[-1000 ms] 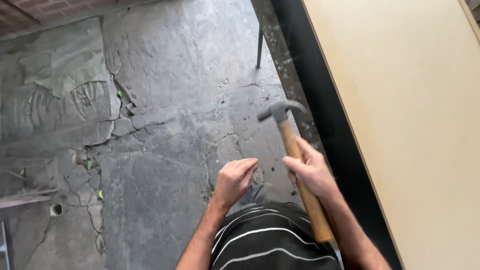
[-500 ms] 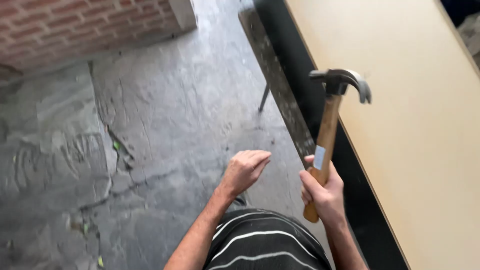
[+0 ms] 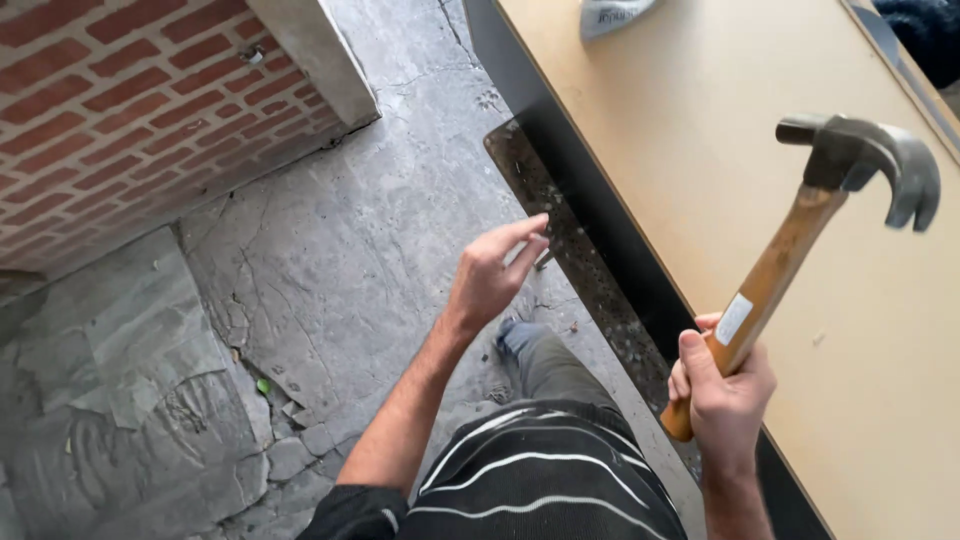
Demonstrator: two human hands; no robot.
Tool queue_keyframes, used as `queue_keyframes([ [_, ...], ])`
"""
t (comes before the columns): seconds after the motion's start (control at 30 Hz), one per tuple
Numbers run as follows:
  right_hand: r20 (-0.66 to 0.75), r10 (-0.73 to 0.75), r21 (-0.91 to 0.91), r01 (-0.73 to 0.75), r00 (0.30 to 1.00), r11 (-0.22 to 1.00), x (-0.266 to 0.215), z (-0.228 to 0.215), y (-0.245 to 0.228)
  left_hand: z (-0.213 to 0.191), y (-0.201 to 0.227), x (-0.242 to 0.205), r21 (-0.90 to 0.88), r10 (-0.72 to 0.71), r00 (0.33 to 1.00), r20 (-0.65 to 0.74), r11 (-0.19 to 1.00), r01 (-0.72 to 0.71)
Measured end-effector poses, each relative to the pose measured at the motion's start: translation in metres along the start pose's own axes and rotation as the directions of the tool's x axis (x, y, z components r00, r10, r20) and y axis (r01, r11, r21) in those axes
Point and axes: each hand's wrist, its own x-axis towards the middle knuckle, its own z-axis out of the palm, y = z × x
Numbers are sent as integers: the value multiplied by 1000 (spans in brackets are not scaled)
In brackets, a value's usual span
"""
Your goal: The person uses a hammer to drive nails into a large, light-colored wooden board placed on a workbench. They repeatedly pick up nails from a plastic bag and the board surface, position them, and strike them with the hammer to secure them into the wood.
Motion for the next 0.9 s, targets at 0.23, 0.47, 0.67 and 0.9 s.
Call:
queue_keyframes([
  [0.23,-42,79,156,-72,996,985,110,60,-12,-9,-21,151,-205,-90,996,-26,975,83],
  [0.47,-101,178,159,-161,979,974,181,89,-13,-8,-37,300,-70,163,981,-109,983,-171],
  [0.67,-197,262,155,-233,945,960,219,108,-13,4,-68,394,-93,116,870,478,992,-81],
  [0.9,-427,289,123,-261,857,957,235,131,-18,39,-95,425,-17,395,467,791,778,-628],
])
